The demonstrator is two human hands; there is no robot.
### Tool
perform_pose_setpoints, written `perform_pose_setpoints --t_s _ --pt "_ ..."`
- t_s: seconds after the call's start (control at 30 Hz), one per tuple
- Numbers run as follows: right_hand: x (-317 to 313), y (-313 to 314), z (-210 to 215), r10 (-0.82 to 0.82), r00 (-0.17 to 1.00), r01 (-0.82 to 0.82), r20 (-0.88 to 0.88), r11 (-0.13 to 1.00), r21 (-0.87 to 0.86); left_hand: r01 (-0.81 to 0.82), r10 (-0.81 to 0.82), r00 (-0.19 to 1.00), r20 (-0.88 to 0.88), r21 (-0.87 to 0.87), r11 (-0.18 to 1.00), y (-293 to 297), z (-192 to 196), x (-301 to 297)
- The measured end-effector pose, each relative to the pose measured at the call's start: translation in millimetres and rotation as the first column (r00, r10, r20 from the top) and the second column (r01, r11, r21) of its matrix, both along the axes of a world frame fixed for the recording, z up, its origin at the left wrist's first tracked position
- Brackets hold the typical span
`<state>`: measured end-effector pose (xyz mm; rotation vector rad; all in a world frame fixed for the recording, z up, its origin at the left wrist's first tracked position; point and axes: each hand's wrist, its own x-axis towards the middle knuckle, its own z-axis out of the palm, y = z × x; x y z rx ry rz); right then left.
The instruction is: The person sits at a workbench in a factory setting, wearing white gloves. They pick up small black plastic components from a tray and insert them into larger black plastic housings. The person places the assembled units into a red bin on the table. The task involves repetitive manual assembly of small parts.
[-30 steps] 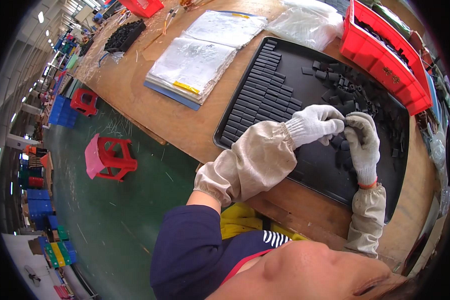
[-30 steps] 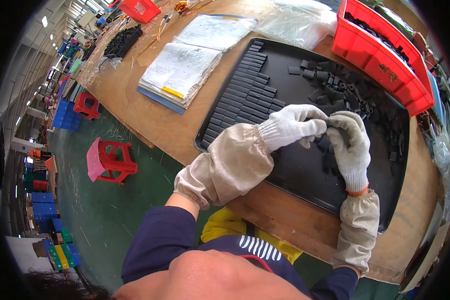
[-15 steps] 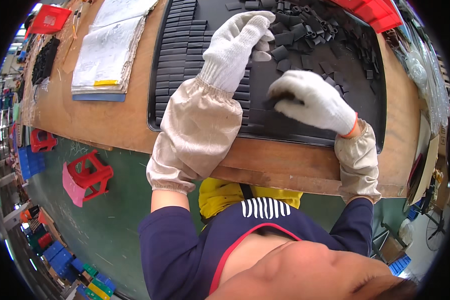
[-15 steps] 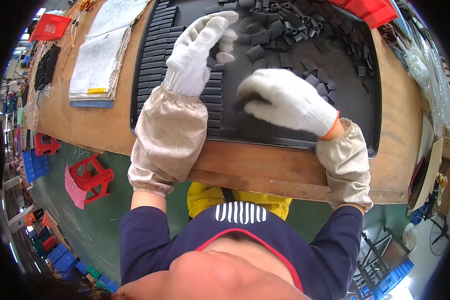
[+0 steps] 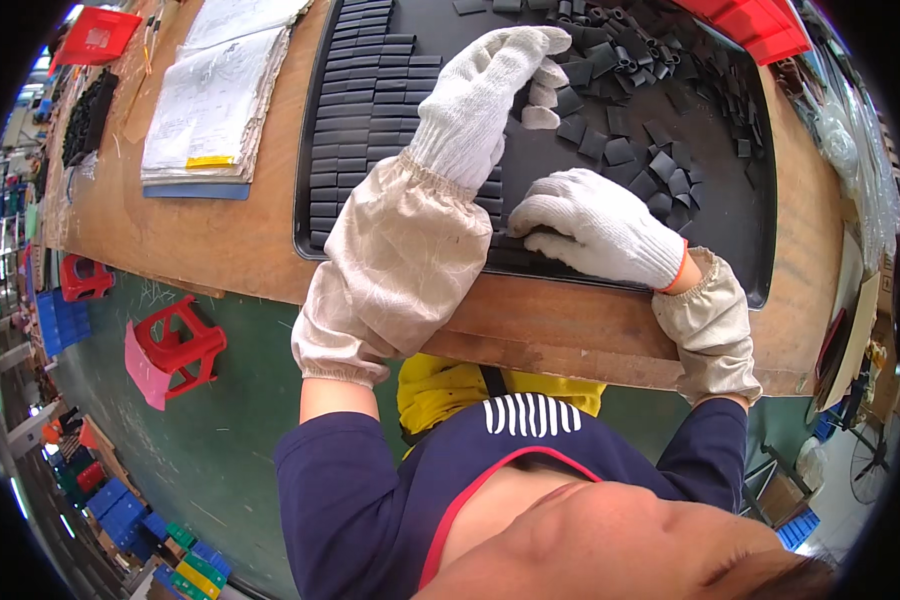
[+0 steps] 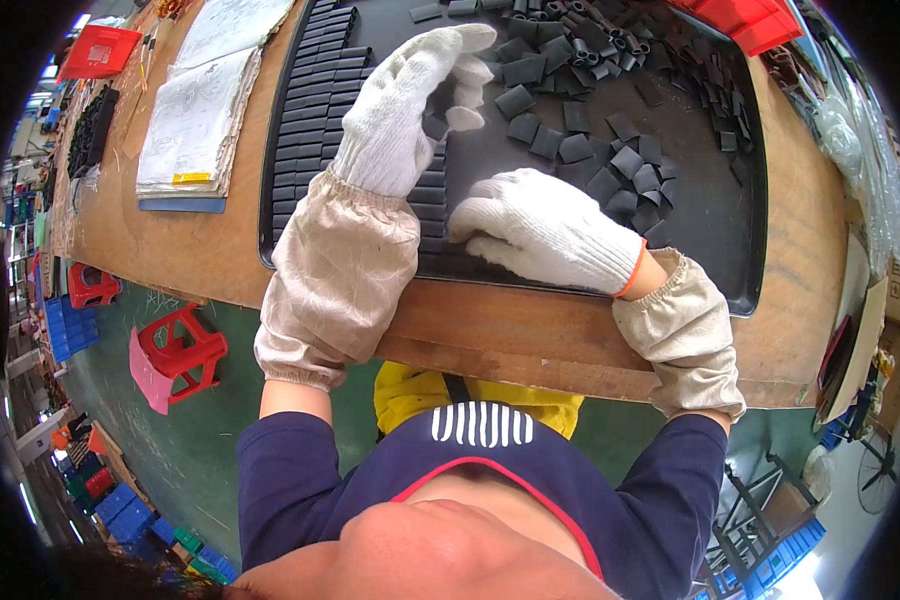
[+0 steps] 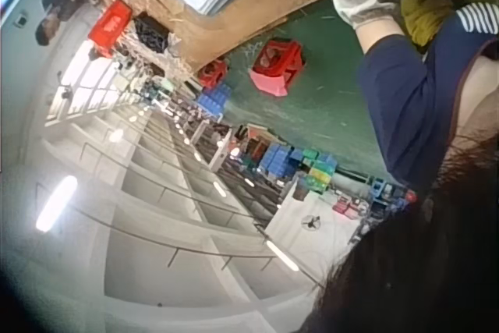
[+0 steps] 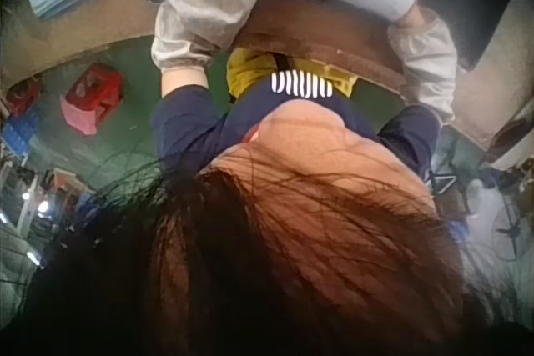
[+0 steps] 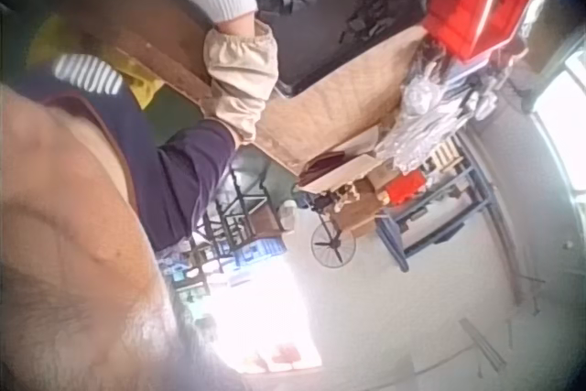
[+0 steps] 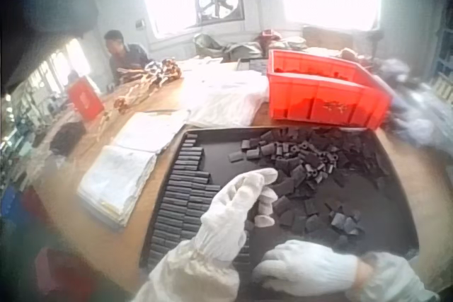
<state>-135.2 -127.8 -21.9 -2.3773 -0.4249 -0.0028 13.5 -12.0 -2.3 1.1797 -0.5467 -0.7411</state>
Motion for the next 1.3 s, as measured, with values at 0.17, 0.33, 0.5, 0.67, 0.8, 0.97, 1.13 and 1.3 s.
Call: perform_pose_setpoints --t_s 0.17,0.33,0.5,0.67,0.8,0.97,1.13,1.3 --pt "4 -17 14 -0.208 0.963 0.184 0.170 0.972 0.145 0.111 -0.111 0.993 -0.036 0.006 0.994 0 6 -3" --pt "0 -27 19 -0.631 0.767 0.537 0.120 0.732 0.419 0.181 -0.179 0.983 -0.030 0.098 0.979 0 9 -8" --pt "9 -30 19 -0.506 0.704 0.460 0.498 0.860 0.223 0.265 -0.268 0.963 0.003 0.126 0.956 -1 5 -13" --pt "6 -30 12 -0.447 0.721 0.465 0.530 0.879 0.108 0.342 -0.339 0.940 -0.045 0.174 0.924 -5 4 -20" --pt "6 -29 8 -0.463 0.726 0.457 0.509 0.877 0.146 0.318 -0.313 0.948 -0.055 0.220 0.922 -4 4 -24" --pt "6 -31 4 -0.580 0.687 0.429 0.438 0.810 0.399 0.312 -0.326 0.945 0.018 0.242 0.919 -6 2 -20" --pt "5 -39 6 -0.546 0.662 0.408 0.514 0.838 0.363 0.331 -0.336 0.941 -0.032 0.272 0.903 -4 0 -14" --pt "4 -45 14 -0.464 0.639 0.426 0.613 0.877 0.221 0.394 -0.398 0.917 -0.036 0.249 0.885 -4 -3 -12"
